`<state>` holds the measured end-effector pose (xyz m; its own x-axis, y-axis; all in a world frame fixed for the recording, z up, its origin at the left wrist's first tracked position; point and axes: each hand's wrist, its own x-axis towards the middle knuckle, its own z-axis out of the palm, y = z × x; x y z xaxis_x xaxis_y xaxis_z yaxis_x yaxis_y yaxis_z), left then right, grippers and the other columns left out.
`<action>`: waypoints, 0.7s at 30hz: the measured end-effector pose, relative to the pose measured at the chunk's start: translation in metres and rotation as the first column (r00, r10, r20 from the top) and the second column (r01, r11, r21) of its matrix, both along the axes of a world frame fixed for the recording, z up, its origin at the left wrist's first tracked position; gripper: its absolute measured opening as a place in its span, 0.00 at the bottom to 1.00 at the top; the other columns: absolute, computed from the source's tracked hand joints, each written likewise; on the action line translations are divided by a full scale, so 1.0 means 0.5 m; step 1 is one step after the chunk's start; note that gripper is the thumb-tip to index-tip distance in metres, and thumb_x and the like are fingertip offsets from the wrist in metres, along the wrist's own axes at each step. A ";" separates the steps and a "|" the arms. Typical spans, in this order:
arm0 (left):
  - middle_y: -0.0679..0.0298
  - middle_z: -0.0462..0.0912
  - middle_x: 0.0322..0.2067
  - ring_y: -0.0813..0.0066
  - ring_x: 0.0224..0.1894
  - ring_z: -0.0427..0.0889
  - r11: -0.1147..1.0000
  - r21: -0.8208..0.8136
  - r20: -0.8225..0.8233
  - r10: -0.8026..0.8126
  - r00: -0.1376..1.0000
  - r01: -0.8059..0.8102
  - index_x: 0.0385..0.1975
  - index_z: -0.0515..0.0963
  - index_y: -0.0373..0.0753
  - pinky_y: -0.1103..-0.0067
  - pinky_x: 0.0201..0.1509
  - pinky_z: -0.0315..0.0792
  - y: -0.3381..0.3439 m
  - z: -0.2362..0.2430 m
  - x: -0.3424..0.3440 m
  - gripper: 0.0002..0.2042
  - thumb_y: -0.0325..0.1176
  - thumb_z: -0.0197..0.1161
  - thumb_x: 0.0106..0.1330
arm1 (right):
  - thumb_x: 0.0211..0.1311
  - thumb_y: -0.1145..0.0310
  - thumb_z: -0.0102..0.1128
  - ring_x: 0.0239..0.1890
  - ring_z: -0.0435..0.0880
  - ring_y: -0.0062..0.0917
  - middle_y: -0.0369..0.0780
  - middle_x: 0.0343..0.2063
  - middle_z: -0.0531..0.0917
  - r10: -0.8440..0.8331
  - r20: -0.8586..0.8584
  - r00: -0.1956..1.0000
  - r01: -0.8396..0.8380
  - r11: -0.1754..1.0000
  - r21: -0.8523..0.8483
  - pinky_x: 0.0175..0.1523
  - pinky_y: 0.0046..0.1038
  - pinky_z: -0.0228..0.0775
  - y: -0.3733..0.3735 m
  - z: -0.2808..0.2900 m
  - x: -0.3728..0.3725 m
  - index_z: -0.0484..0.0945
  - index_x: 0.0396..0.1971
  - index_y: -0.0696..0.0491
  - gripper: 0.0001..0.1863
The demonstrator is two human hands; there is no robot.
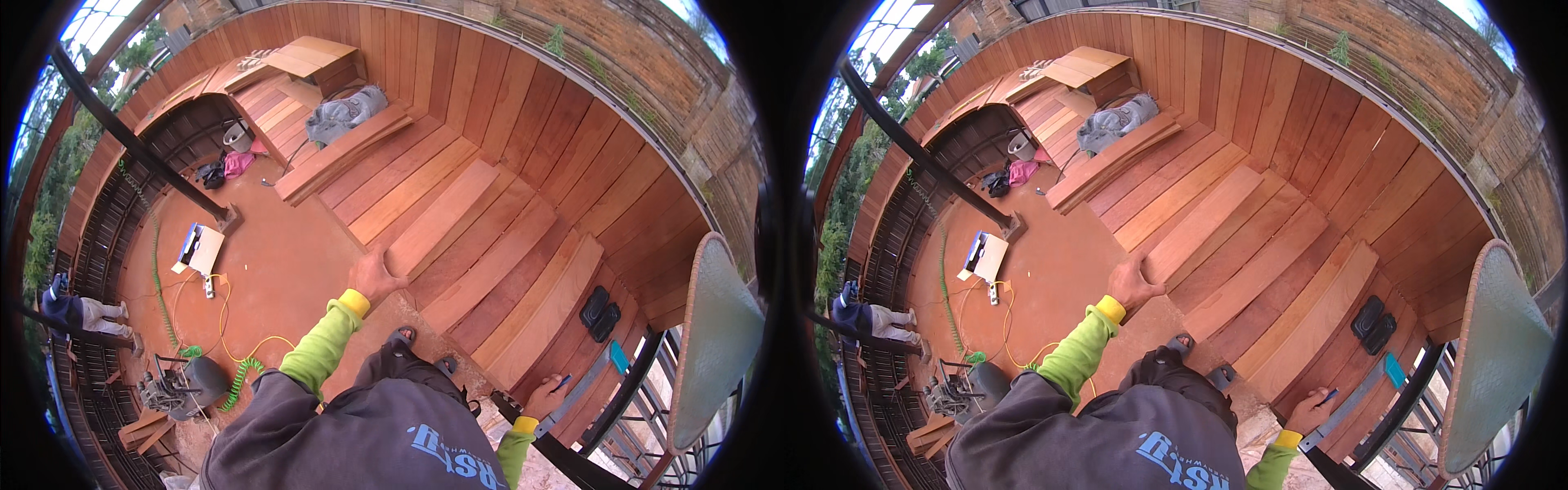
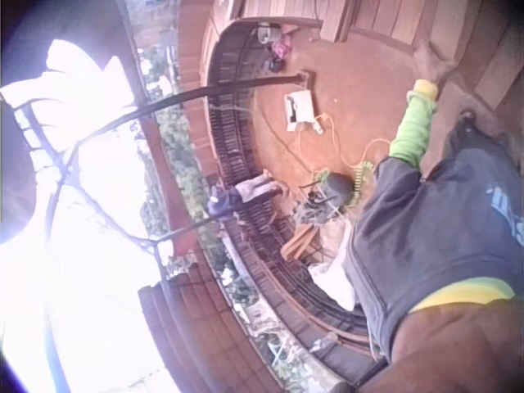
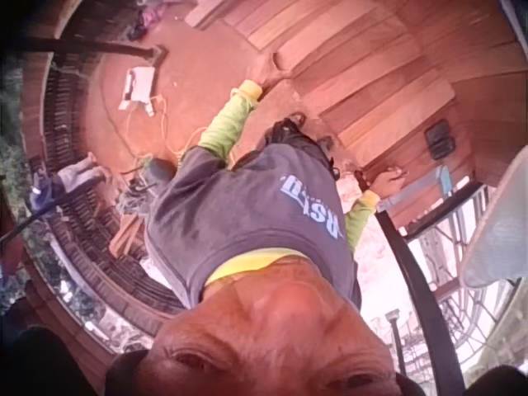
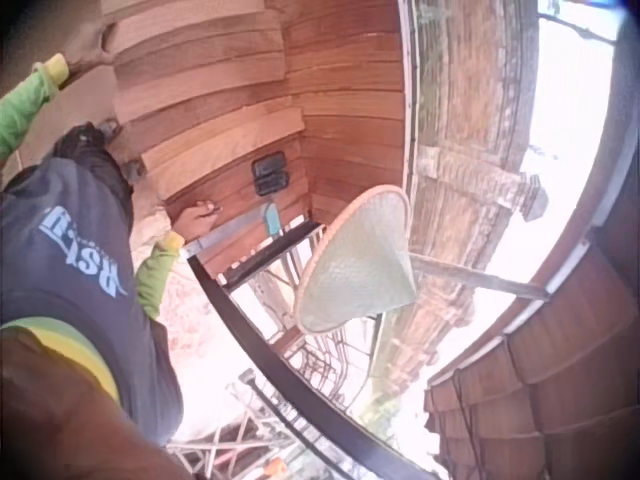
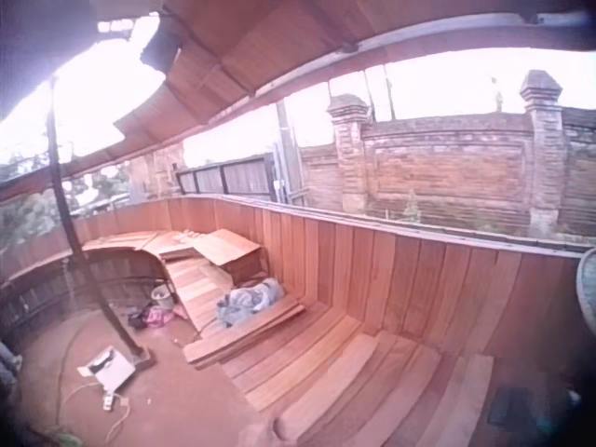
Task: The person fits wooden planks into a curved wall structure, using a pencil to mark alignment and a small tool to adjust the fit. They repeatedly lift and position the planks to ensure they sit flush with the existing wood.
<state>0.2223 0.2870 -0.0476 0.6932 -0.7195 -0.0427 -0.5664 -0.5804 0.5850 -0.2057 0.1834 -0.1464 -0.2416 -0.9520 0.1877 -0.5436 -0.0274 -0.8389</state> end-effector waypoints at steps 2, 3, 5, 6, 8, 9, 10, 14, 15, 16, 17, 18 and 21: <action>0.47 0.82 0.35 0.48 0.40 0.81 0.991 0.108 0.048 0.079 0.996 -0.084 0.50 0.71 0.32 0.63 0.46 0.74 0.026 0.040 0.085 0.36 0.47 0.71 0.39 | 0.69 0.62 0.46 0.27 0.78 0.31 0.42 0.24 0.78 -0.067 -0.096 0.993 0.060 0.996 -0.073 0.34 0.29 0.70 -0.020 0.001 0.033 0.75 0.33 0.62 0.17; 0.47 0.81 0.36 0.49 0.41 0.81 0.994 0.056 0.132 0.085 0.988 -0.093 0.49 0.72 0.32 0.64 0.48 0.73 0.038 0.045 0.139 0.35 0.46 0.71 0.40 | 0.69 0.61 0.46 0.28 0.79 0.34 0.44 0.25 0.80 -0.105 -0.144 0.984 0.090 0.990 -0.107 0.35 0.31 0.70 -0.028 0.004 0.048 0.75 0.34 0.62 0.18; 0.48 0.81 0.38 0.50 0.43 0.80 0.992 0.020 0.221 0.114 0.969 -0.121 0.46 0.73 0.33 0.64 0.49 0.73 0.062 0.051 0.237 0.33 0.45 0.71 0.39 | 0.69 0.60 0.45 0.34 0.81 0.43 0.50 0.31 0.82 -0.149 -0.306 0.940 0.136 0.989 -0.064 0.39 0.36 0.72 -0.036 0.006 0.059 0.77 0.38 0.63 0.19; 0.48 0.81 0.38 0.51 0.44 0.79 0.990 0.027 0.241 0.129 0.962 -0.140 0.44 0.74 0.33 0.64 0.48 0.73 0.064 0.060 0.285 0.32 0.44 0.71 0.38 | 0.69 0.61 0.45 0.34 0.81 0.43 0.51 0.31 0.82 -0.147 -0.338 0.930 0.133 0.989 -0.063 0.39 0.36 0.72 -0.038 0.010 0.063 0.76 0.38 0.63 0.19; 0.49 0.80 0.39 0.52 0.45 0.79 0.987 0.038 0.297 0.139 0.945 -0.157 0.43 0.75 0.34 0.64 0.49 0.72 0.072 0.068 0.375 0.30 0.44 0.71 0.38 | 0.69 0.61 0.45 0.35 0.81 0.45 0.53 0.31 0.81 -0.141 -0.392 0.909 0.128 0.990 -0.060 0.40 0.37 0.72 -0.040 0.014 0.071 0.76 0.39 0.63 0.19; 0.49 0.80 0.41 0.52 0.46 0.78 0.987 0.069 0.298 0.118 0.947 -0.145 0.43 0.75 0.34 0.65 0.50 0.72 0.071 0.076 0.412 0.30 0.44 0.71 0.39 | 0.68 0.61 0.46 0.31 0.79 0.45 0.52 0.28 0.80 -0.152 -0.399 0.904 0.115 0.987 -0.116 0.36 0.37 0.70 -0.040 0.011 0.071 0.76 0.37 0.63 0.18; 0.49 0.79 0.42 0.52 0.47 0.78 0.987 0.095 0.295 0.093 0.951 -0.126 0.43 0.75 0.33 0.65 0.52 0.72 0.062 0.086 0.444 0.30 0.45 0.70 0.40 | 0.68 0.61 0.46 0.28 0.78 0.45 0.52 0.26 0.79 -0.171 -0.407 0.897 0.107 0.978 -0.177 0.33 0.38 0.69 -0.041 0.006 0.067 0.75 0.35 0.62 0.17; 0.50 0.78 0.44 0.54 0.50 0.76 0.988 0.111 0.259 0.073 0.963 -0.104 0.41 0.76 0.33 0.66 0.55 0.70 0.034 0.108 0.539 0.28 0.45 0.69 0.40 | 0.68 0.63 0.45 0.34 0.80 0.46 0.55 0.31 0.81 -0.160 -0.476 0.865 0.141 0.987 -0.076 0.40 0.38 0.72 -0.038 0.014 0.066 0.75 0.43 0.65 0.19; 0.50 0.78 0.47 0.56 0.54 0.74 0.983 0.168 0.281 0.026 0.959 -0.076 0.43 0.76 0.34 0.67 0.56 0.69 0.028 0.085 0.585 0.29 0.47 0.70 0.42 | 0.68 0.64 0.45 0.34 0.80 0.47 0.55 0.31 0.81 -0.149 -0.481 0.864 0.140 0.989 -0.055 0.40 0.38 0.72 -0.041 0.013 0.066 0.75 0.44 0.65 0.19; 0.49 0.78 0.46 0.56 0.53 0.75 0.976 0.197 0.259 0.036 0.965 -0.089 0.44 0.76 0.34 0.67 0.55 0.69 0.027 0.062 0.616 0.30 0.48 0.70 0.43 | 0.68 0.64 0.45 0.34 0.80 0.48 0.55 0.31 0.81 -0.136 -0.491 0.861 0.139 0.990 -0.030 0.40 0.38 0.72 -0.044 0.007 0.064 0.75 0.44 0.66 0.19; 0.48 0.78 0.46 0.56 0.52 0.75 0.970 0.225 0.237 0.039 0.971 -0.094 0.45 0.75 0.35 0.66 0.55 0.70 0.020 0.041 0.640 0.30 0.48 0.70 0.43 | 0.68 0.64 0.45 0.34 0.80 0.48 0.56 0.32 0.81 -0.128 -0.501 0.856 0.144 0.990 -0.007 0.40 0.39 0.72 -0.044 0.002 0.056 0.75 0.45 0.66 0.19; 0.48 0.78 0.45 0.55 0.51 0.76 0.962 0.253 0.215 0.044 0.976 -0.099 0.46 0.75 0.35 0.66 0.54 0.70 0.015 0.020 0.659 0.31 0.49 0.70 0.44 | 0.68 0.64 0.45 0.34 0.80 0.49 0.56 0.32 0.80 -0.139 -0.482 0.865 0.138 0.990 -0.038 0.40 0.39 0.72 -0.046 -0.012 0.042 0.75 0.44 0.66 0.19; 0.47 0.77 0.48 0.55 0.53 0.75 0.986 0.160 0.163 0.028 0.986 -0.054 0.48 0.74 0.32 0.68 0.56 0.68 -0.001 -0.007 0.670 0.33 0.50 0.71 0.47 | 0.68 0.64 0.46 0.35 0.80 0.51 0.57 0.32 0.80 -0.182 -0.441 0.879 0.149 0.983 -0.108 0.40 0.39 0.72 -0.045 -0.030 0.038 0.75 0.43 0.66 0.19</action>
